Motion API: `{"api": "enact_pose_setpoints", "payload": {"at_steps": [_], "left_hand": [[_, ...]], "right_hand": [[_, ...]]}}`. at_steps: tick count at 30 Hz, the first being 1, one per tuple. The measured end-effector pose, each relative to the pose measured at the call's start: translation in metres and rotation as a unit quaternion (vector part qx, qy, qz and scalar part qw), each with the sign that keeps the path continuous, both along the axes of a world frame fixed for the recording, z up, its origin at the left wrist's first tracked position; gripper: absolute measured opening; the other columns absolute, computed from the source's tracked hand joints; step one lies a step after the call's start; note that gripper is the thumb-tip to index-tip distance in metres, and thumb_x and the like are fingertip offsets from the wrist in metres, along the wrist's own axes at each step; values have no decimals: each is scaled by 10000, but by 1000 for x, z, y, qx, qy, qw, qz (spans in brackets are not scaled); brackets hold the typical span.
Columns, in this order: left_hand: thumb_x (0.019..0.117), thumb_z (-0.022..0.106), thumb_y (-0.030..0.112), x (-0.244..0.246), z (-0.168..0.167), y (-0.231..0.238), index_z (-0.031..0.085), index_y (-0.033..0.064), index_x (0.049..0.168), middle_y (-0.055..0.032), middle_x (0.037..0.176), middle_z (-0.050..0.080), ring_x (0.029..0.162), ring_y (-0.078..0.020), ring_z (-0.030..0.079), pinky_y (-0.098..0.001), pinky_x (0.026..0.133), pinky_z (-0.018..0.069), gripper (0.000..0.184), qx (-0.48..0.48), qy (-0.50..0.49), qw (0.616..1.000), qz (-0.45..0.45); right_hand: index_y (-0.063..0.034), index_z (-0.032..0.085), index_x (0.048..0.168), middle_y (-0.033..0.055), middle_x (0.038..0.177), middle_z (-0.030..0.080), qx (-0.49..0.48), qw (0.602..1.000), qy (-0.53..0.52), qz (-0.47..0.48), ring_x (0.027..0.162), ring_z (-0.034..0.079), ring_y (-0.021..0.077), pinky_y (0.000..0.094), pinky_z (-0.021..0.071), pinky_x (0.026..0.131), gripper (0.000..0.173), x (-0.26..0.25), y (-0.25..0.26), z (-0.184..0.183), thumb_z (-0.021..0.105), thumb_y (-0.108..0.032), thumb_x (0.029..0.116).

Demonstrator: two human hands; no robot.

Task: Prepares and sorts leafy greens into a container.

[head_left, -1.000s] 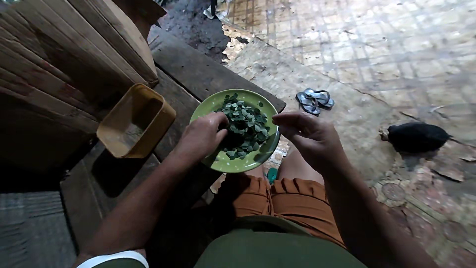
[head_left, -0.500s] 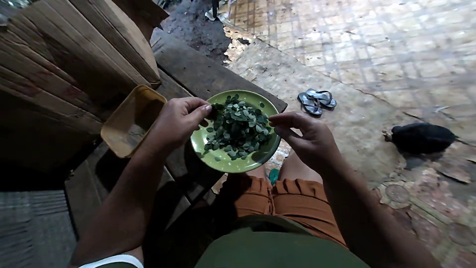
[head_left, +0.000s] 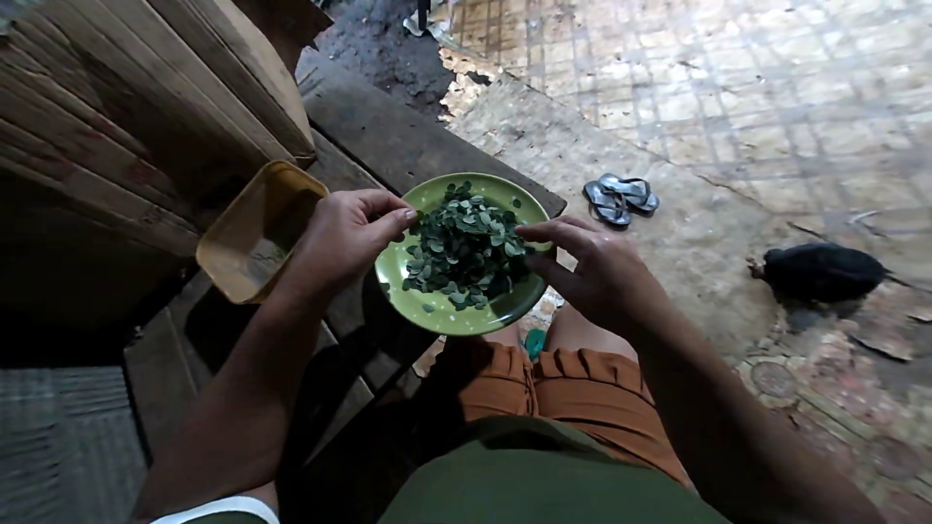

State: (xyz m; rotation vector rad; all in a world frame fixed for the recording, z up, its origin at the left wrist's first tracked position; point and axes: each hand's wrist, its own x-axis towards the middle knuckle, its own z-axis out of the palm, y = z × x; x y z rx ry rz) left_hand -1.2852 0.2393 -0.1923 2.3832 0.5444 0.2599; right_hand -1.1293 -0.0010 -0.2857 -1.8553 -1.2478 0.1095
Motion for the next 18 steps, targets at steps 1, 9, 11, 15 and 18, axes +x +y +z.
{"api": "enact_pose_setpoints", "payload": {"at_steps": [1,9,11,15,18], "left_hand": [[1027,621,230,0,0,-1,756,135,1021,47,858,724,743,-2,660,-213,702,552,164,23,14,1000,0],[1039,565,166,27,-10,-7,732,66,1180,-112,1252,685,1171,-209,646,-427,1009,514,240,116,30,982,-148],[987,642,176,41,-18,-11,694,53,1278,-162,1370,622,1294,-298,574,-503,1079,455,320,100,39,969,-222],[879,794,409,63,-39,-27,602,185,1442,-148,1545,470,1469,-374,361,-612,1150,343,636,91,143,944,-282],[903,772,363,65,-49,-32,654,169,1347,-117,1475,533,1431,-362,411,-627,1108,383,499,130,170,935,-282]], "right_hand": [[-98,726,1223,104,1113,695,-3,1000,-5,-3,933,682,207,390,579,795,276,0,0,2,676,-98,951],[-101,720,1235,97,1177,695,20,999,-15,-32,1026,669,216,376,565,874,274,1,-5,-1,645,-123,971],[-87,716,1238,111,1234,681,26,999,-10,-38,1119,654,242,391,560,927,283,2,-9,-5,644,-141,969],[-83,712,1235,102,1266,671,24,998,8,-50,1171,632,251,408,545,954,287,3,-14,-10,669,-157,962],[-92,712,1239,91,1272,670,20,998,12,-54,1182,628,239,394,546,955,286,4,-17,-12,668,-141,961]]}}
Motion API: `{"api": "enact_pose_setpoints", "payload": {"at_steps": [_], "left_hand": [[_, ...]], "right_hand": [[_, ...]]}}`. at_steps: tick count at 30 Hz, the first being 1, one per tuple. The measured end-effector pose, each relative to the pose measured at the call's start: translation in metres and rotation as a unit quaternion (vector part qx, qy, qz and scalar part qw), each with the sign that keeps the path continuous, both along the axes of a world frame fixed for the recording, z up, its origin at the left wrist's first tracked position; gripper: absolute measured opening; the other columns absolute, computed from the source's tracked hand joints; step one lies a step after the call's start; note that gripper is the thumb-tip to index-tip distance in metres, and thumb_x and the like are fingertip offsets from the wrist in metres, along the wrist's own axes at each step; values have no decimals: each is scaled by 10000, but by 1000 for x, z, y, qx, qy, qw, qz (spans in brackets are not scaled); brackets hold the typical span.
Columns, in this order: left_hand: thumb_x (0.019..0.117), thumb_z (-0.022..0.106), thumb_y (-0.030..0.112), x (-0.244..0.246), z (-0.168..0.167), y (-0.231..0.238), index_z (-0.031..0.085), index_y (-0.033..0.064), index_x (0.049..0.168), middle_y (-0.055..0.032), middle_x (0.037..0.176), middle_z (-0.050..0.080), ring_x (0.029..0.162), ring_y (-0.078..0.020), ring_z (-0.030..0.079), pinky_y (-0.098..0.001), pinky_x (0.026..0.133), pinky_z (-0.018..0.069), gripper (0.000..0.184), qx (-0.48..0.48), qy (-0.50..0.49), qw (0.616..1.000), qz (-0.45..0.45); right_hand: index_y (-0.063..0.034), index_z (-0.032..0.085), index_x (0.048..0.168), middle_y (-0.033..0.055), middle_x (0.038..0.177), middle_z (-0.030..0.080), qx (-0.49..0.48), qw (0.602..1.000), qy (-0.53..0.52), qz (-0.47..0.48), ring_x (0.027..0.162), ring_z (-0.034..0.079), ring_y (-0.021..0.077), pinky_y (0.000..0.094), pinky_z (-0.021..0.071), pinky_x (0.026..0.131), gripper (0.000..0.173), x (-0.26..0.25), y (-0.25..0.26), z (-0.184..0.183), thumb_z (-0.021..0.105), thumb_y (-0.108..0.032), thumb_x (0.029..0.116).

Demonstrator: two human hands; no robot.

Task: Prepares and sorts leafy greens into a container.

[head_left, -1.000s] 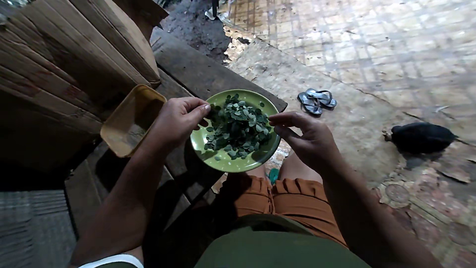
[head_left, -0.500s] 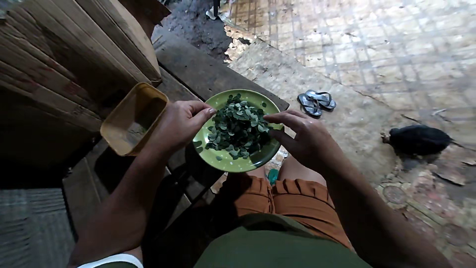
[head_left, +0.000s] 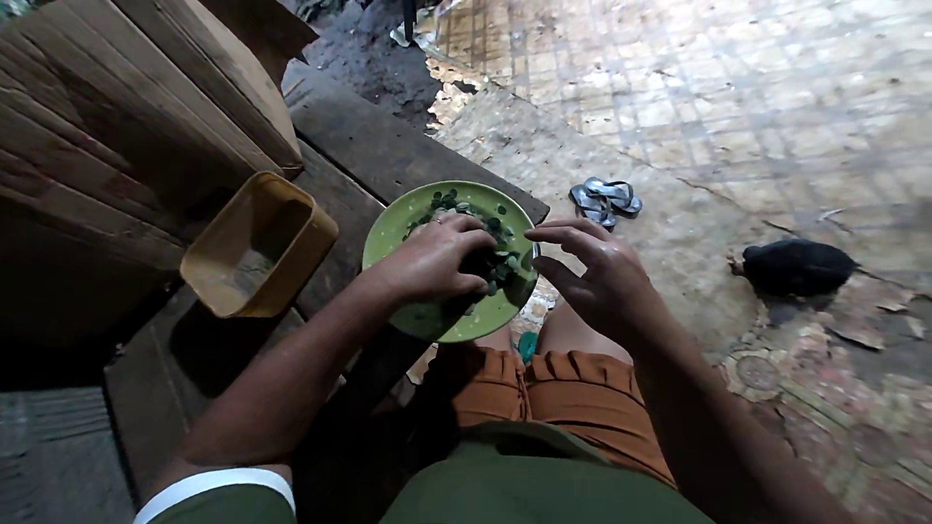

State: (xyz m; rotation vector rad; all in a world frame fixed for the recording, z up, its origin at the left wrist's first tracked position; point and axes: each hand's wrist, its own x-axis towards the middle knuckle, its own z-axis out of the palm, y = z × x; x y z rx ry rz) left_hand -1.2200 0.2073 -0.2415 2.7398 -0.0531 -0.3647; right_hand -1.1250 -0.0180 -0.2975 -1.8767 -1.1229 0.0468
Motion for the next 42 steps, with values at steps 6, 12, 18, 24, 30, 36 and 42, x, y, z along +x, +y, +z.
{"api": "enact_pose_setpoints", "payload": {"at_steps": [6,12,18,24,30,36,42], "left_hand": [[891,692,-19,-21,13,13,711,33,1103,-155,1148,674,1056,-298,674,-512,906,562,219,-6,-114,993,15],[982,636,145,-40,34,33,712,48,1147,-94,1257,670,1157,-143,647,-336,991,546,206,-75,-162,981,75],[1027,604,209,-52,43,37,739,79,1145,-52,1321,644,1154,-51,637,-226,935,550,221,-94,-158,972,147],[982,665,188,-59,42,38,739,73,1076,-63,1306,649,1170,-77,635,-255,927,562,166,-95,-166,967,165],[961,702,193,-65,40,42,728,79,1019,-39,1220,679,1094,-49,667,-220,873,586,131,-108,-196,959,174],[981,680,231,-68,39,41,729,112,981,8,1095,706,973,-12,670,-193,833,567,129,-105,-211,955,179],[1005,637,217,-68,41,37,732,106,1046,6,1147,694,942,-20,664,-211,832,560,152,-120,-194,950,212]], "right_hand": [[-78,716,1223,103,1243,678,8,1000,11,-4,1155,639,241,399,548,942,270,1,2,-2,658,-124,963],[-86,715,1229,95,1237,685,15,1000,5,0,1141,646,225,379,548,939,273,3,5,-2,643,-140,971],[-79,722,1212,105,1225,689,12,1000,0,-2,1136,649,254,418,545,948,260,3,5,2,666,-104,960],[-87,759,1127,129,1174,699,-50,994,-96,29,1108,640,348,594,482,913,236,5,12,5,676,-204,940],[-84,762,960,140,1029,703,-134,972,-189,34,1042,641,377,598,458,897,152,0,32,16,785,-211,880],[-76,738,880,130,909,694,-119,971,-201,54,927,653,361,568,482,839,64,-2,47,14,774,-128,870],[-118,765,1008,93,978,718,-35,987,-141,75,972,668,309,565,470,885,119,-4,49,23,682,-186,954]]}}
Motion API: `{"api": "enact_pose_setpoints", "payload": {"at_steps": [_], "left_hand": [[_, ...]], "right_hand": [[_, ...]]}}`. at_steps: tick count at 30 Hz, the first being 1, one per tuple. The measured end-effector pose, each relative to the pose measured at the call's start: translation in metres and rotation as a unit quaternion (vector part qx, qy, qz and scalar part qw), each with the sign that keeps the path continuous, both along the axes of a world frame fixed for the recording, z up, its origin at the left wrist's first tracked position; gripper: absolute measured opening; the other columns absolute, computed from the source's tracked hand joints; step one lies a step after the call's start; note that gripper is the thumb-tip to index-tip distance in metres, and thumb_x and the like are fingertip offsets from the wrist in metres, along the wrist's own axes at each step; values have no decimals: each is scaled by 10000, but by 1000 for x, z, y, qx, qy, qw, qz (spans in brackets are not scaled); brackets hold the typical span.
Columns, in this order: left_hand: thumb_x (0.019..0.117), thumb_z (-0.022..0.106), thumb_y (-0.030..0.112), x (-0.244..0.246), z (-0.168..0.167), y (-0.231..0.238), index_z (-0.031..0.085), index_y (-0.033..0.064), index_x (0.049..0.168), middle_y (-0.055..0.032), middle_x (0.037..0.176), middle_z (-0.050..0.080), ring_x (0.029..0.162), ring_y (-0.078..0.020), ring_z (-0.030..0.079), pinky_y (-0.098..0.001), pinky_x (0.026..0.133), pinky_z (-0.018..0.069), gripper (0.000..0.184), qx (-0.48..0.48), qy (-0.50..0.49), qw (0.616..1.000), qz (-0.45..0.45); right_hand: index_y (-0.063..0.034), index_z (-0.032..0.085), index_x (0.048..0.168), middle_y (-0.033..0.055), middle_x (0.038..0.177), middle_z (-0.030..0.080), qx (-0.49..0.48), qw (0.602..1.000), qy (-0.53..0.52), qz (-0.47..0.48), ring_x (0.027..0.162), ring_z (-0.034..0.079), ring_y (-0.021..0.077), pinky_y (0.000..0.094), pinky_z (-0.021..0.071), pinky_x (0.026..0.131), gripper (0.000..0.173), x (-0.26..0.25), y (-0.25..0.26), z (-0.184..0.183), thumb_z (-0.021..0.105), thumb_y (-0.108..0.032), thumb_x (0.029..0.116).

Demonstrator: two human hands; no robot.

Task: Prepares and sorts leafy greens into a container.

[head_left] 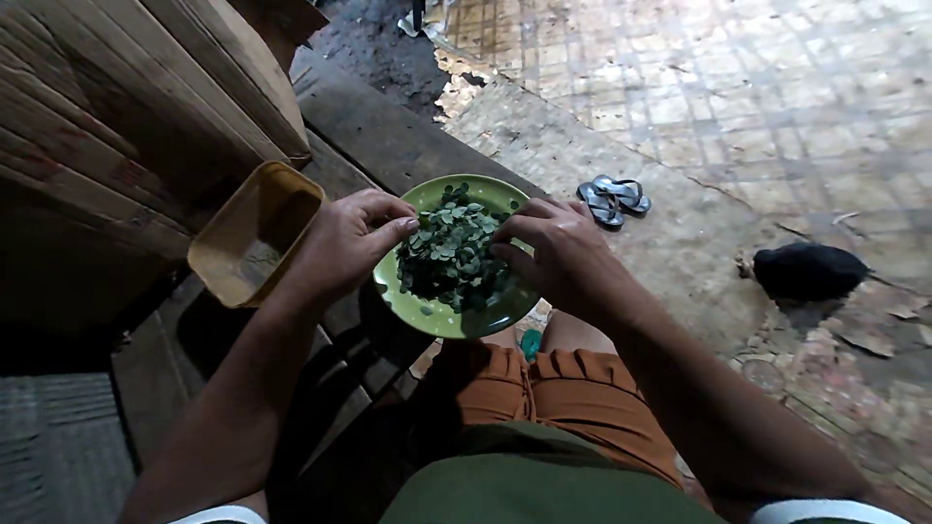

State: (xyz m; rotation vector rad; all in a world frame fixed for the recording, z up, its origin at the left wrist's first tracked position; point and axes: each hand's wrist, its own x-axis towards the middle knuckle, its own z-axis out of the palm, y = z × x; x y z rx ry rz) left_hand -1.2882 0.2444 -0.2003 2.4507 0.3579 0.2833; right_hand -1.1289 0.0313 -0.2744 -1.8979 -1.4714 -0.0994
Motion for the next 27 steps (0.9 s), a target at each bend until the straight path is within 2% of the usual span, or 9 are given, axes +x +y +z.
{"api": "enact_pose_setpoints", "payload": {"at_steps": [3,6,11,14,17,21,23,25,27], "left_hand": [[1001,646,210,1,-1,-2,720,101,1045,5,1100,688,875,-30,667,-219,784,574,139,-36,7,999,18],[1000,653,192,4,-1,-8,717,103,1009,29,913,714,778,-26,674,-222,731,577,110,-64,18,997,36],[994,661,176,7,-7,-16,717,95,989,47,830,698,742,-15,656,-199,711,559,98,-110,11,994,18],[991,660,156,10,-9,-23,717,88,978,45,814,693,736,-16,657,-195,710,566,89,-139,4,990,1],[1025,619,188,8,-7,-25,734,86,1020,29,868,721,773,-42,687,-226,725,589,154,-162,11,987,11],[1085,502,230,6,-4,-24,717,82,1157,7,1110,728,927,-82,709,-279,818,607,271,-187,10,981,42],[1070,536,230,7,-6,-24,705,93,1186,11,1090,722,920,-65,702,-270,825,601,246,-177,5,984,31],[1008,641,246,9,-10,-26,714,120,1210,17,1007,732,842,-51,683,-265,778,582,249,-143,1,990,12],[967,706,209,12,-14,-32,712,115,1216,15,1066,734,878,-45,699,-245,791,596,266,-126,-12,992,-8]], "right_hand": [[-142,768,1073,58,1052,723,-1,999,27,37,1023,657,278,562,464,918,175,-2,2,4,640,-211,975],[-153,759,1145,43,1140,723,-7,997,44,57,1088,655,271,575,456,942,213,-2,5,6,656,-222,972],[-105,752,1180,82,1116,715,44,987,148,33,1082,654,258,548,483,945,274,-10,21,12,684,-271,974],[-81,758,1071,58,1016,718,90,977,187,48,970,684,157,379,560,882,177,-13,32,9,686,-208,972],[-61,748,1026,59,991,723,83,974,209,41,947,684,135,358,555,878,136,-11,32,9,655,-150,983],[-52,736,1044,56,990,722,88,971,222,34,917,687,101,325,569,856,167,-3,27,1,644,-184,996],[-53,732,1037,44,968,720,97,970,222,37,898,682,82,300,566,847,167,-2,26,-1,645,-189,996],[-55,731,1036,40,965,721,98,968,229,36,893,682,80,302,568,844,160,-3,26,-1,653,-186,990],[-67,731,1036,23,955,723,95,967,235,34,893,682,67,289,569,843,154,-3,26,-1,662,-197,987]]}}
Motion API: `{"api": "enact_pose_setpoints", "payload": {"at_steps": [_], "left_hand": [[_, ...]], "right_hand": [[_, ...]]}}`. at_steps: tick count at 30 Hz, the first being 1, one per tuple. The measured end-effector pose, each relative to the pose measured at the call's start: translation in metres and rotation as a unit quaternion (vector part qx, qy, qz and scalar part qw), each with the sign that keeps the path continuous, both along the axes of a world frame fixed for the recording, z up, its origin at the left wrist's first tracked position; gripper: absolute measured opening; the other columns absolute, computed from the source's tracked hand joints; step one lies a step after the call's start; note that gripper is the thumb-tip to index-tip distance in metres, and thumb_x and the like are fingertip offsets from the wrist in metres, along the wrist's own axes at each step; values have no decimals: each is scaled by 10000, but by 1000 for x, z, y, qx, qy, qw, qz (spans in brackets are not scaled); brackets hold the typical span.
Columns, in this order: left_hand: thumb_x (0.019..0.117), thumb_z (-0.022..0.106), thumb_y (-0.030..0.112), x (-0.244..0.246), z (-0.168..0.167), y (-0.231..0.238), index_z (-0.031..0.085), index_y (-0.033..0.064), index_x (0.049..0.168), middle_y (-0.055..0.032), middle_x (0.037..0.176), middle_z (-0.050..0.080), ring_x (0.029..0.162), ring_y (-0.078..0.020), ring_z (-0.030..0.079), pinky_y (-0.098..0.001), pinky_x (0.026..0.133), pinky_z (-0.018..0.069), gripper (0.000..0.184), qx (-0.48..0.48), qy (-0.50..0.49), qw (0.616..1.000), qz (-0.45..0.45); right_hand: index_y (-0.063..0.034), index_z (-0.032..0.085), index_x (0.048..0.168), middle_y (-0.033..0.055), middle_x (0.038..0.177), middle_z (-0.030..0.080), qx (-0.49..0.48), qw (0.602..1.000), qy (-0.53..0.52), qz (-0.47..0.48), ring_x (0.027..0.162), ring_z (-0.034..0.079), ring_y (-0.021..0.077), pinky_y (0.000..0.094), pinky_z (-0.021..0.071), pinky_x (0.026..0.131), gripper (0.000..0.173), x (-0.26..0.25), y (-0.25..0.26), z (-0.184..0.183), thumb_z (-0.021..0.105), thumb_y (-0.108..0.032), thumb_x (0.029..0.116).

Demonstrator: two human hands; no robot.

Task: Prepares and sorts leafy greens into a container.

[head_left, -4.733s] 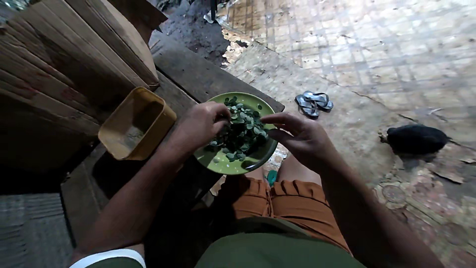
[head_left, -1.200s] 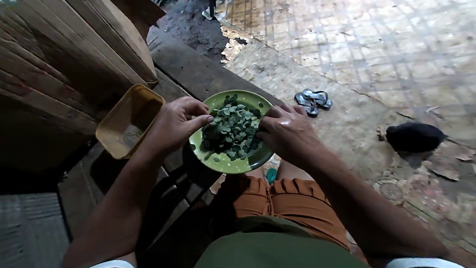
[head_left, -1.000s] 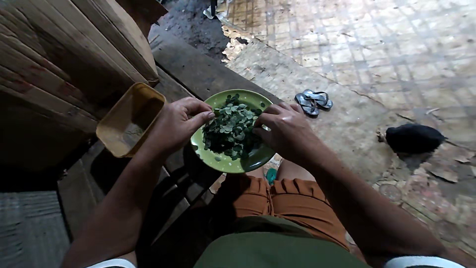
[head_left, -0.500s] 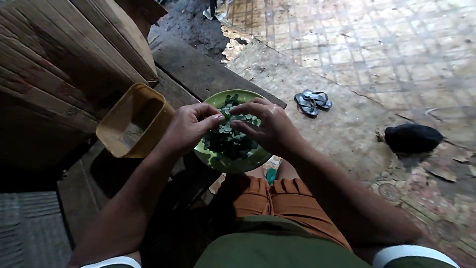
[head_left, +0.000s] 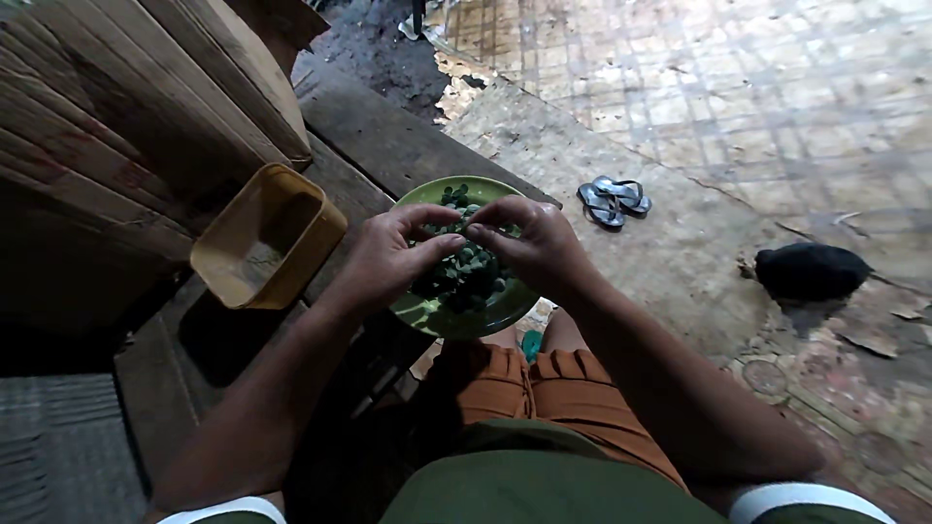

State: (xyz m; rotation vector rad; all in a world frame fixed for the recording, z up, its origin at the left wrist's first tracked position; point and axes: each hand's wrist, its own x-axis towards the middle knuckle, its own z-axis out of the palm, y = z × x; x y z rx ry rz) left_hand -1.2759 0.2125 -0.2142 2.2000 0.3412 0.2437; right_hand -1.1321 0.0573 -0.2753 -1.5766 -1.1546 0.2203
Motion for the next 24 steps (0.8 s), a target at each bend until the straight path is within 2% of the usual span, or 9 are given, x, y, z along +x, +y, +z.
{"api": "enact_pose_setpoints", "payload": {"at_steps": [1,4,9,11,13,14,16,19,24], "left_hand": [[959,713,166,2,-3,-2,716,97,1181,10,1052,737,884,-45,704,-238,793,602,233,3,-18,1000,-6],[956,701,98,5,-10,-7,717,81,1038,18,899,721,776,-35,681,-210,718,585,86,8,-60,998,5],[948,694,69,0,-9,-4,699,48,1024,9,879,714,756,-43,680,-215,722,592,79,-16,-75,997,20],[942,705,90,-4,-8,-2,697,62,1118,-8,1027,725,867,-50,697,-232,786,596,179,13,-55,998,13],[939,730,149,-6,-5,-3,663,100,1284,-40,1261,667,1054,-90,686,-275,877,600,355,63,-26,998,-6],[941,730,172,-6,-6,-4,650,107,1318,-53,1314,641,1111,-114,663,-299,911,584,390,90,-25,995,-16],[950,718,181,-4,-9,-6,690,88,1253,-63,1229,680,1078,-121,666,-309,917,569,318,138,-55,989,-24],[978,680,169,0,-10,-9,740,89,1052,2,972,733,867,-23,684,-216,821,570,124,175,-78,981,-6],[999,649,184,1,-11,-6,737,96,1016,-2,911,718,806,-39,666,-245,773,563,125,215,-73,974,-4]], "right_hand": [[-71,733,1030,20,951,726,-2,1000,3,-1,897,685,69,295,569,843,155,-1,0,0,666,-204,985],[-71,737,1011,14,940,733,2,1000,4,-1,881,689,62,297,570,831,153,-1,0,-1,671,-206,981],[-66,736,1026,16,932,725,-1,1000,3,-9,874,684,62,298,567,833,175,1,-5,3,640,-207,992],[-75,740,1031,14,947,726,-3,1000,4,-12,893,683,61,300,564,842,182,3,-6,3,640,-223,994],[-75,743,1031,13,957,727,1,1000,4,-10,906,680,60,296,563,846,182,3,-6,2,643,-222,994],[-73,742,1033,16,955,726,2,1000,5,-9,901,680,61,297,562,845,181,3,-5,1,644,-220,992],[-68,738,1036,16,945,729,4,1000,5,-4,892,686,58,292,570,846,174,2,-4,0,652,-211,989],[-73,738,1017,10,927,728,-2,1000,5,-5,877,684,58,294,564,831,161,0,-3,1,660,-209,980],[-65,739,1015,22,939,725,-4,1000,-11,4,885,679,64,288,561,838,168,1,-3,0,658,-209,982]]}}
